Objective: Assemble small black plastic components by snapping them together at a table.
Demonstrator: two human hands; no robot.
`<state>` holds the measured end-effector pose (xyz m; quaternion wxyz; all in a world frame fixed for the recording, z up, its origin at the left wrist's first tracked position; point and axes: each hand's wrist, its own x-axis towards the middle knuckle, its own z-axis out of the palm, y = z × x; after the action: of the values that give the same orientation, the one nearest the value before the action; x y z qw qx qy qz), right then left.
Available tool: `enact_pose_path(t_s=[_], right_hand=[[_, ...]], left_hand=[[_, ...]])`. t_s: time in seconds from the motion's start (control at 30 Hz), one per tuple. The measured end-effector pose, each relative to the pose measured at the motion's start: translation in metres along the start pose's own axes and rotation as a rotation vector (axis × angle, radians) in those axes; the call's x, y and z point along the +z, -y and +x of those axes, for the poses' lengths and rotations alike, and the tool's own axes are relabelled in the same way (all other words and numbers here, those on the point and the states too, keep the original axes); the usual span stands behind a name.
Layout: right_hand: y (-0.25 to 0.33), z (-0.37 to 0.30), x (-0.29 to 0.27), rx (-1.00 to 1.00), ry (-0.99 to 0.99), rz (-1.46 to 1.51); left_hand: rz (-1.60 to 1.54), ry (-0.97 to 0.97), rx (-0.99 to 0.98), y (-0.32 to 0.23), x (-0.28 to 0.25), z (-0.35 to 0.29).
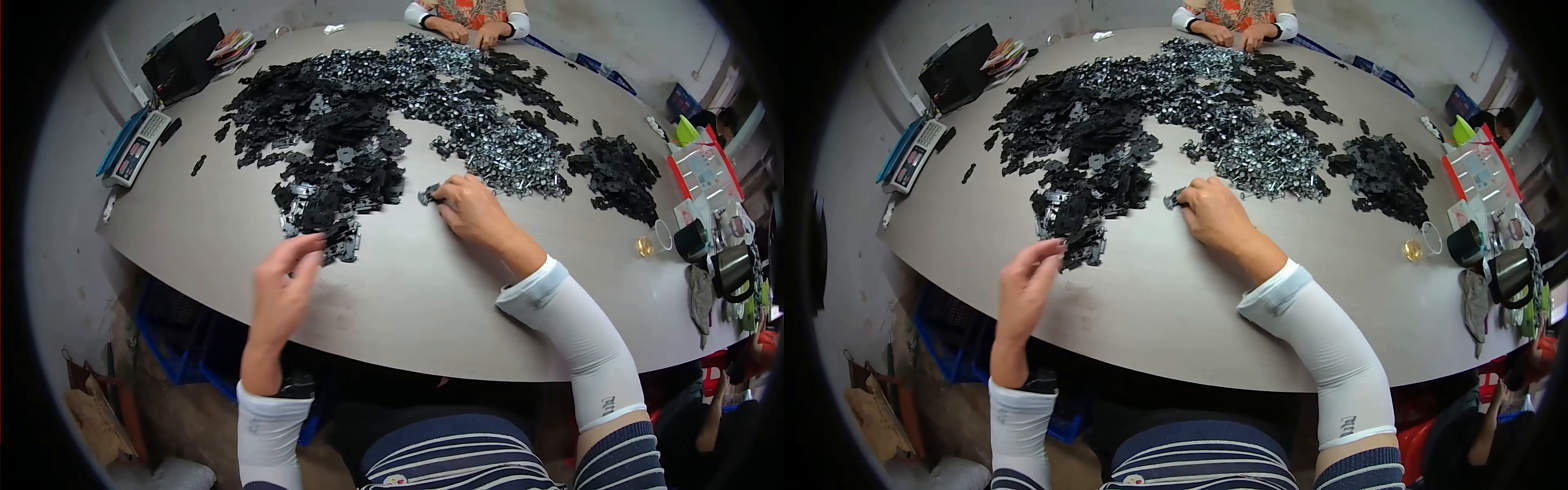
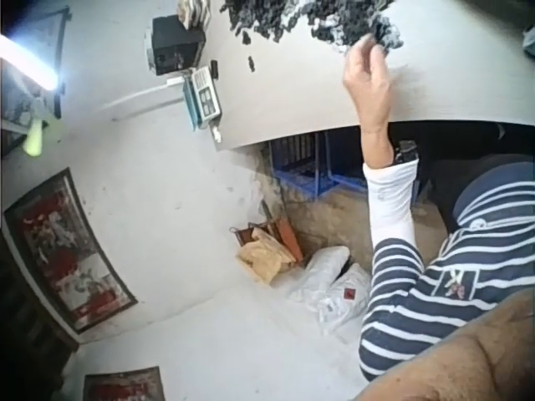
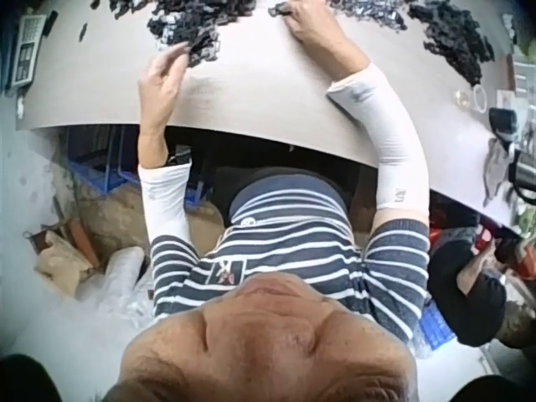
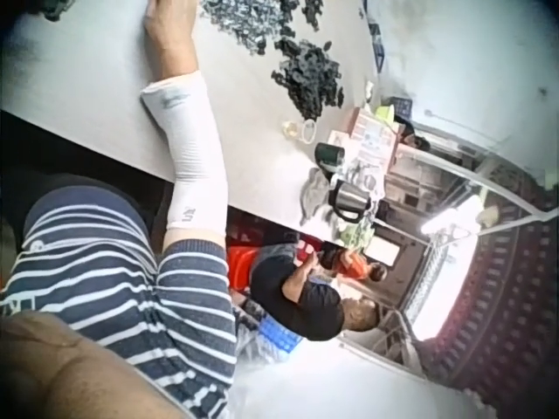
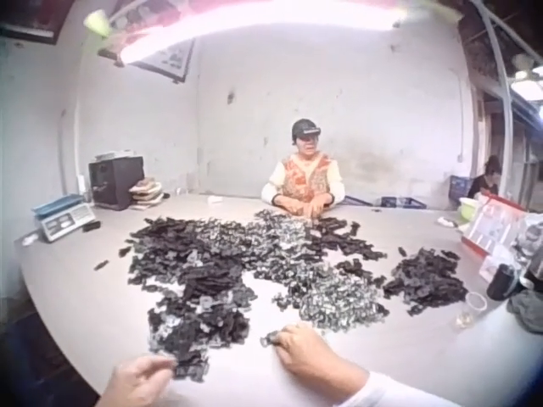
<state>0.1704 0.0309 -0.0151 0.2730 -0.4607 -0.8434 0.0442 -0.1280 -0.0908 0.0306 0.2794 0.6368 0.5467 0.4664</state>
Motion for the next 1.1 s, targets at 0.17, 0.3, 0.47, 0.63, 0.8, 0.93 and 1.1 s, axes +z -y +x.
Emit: enact_pose_path(t_s=[0.17,0.3,0.47,0.63,0.8,0.93,1.1], right_hand=[[-0.011,0.005,-0.014,0.057,0.008,0.164],[-0.028,0.035,-0.021,0.090,-0.080,0.021],[-0.042,0.073,-0.005,0.042,-0.031,-0.148],[-0.045,0.090,0.017,-0.026,0.102,-0.411],[-0.038,0.063,0.017,-0.129,0.174,-0.424],[-0.033,0.033,-0.002,-0.133,0.116,-0.056],[-0.030,-0.003,-0.024,0.093,-0.021,0.199]], left_hand=[[0.109,0.229,0.267,-0.011,0.104,0.057],[0.347,0.174,0.399,0.004,0.152,0.075],[0.478,0.121,0.338,0.012,0.161,0.074],[0.419,0.129,0.322,0.014,0.161,0.075],[0.479,0.141,0.295,0.014,0.162,0.075],[0.434,0.135,0.307,0.014,0.163,0.075],[0.183,0.135,0.227,0.015,0.163,0.079]])
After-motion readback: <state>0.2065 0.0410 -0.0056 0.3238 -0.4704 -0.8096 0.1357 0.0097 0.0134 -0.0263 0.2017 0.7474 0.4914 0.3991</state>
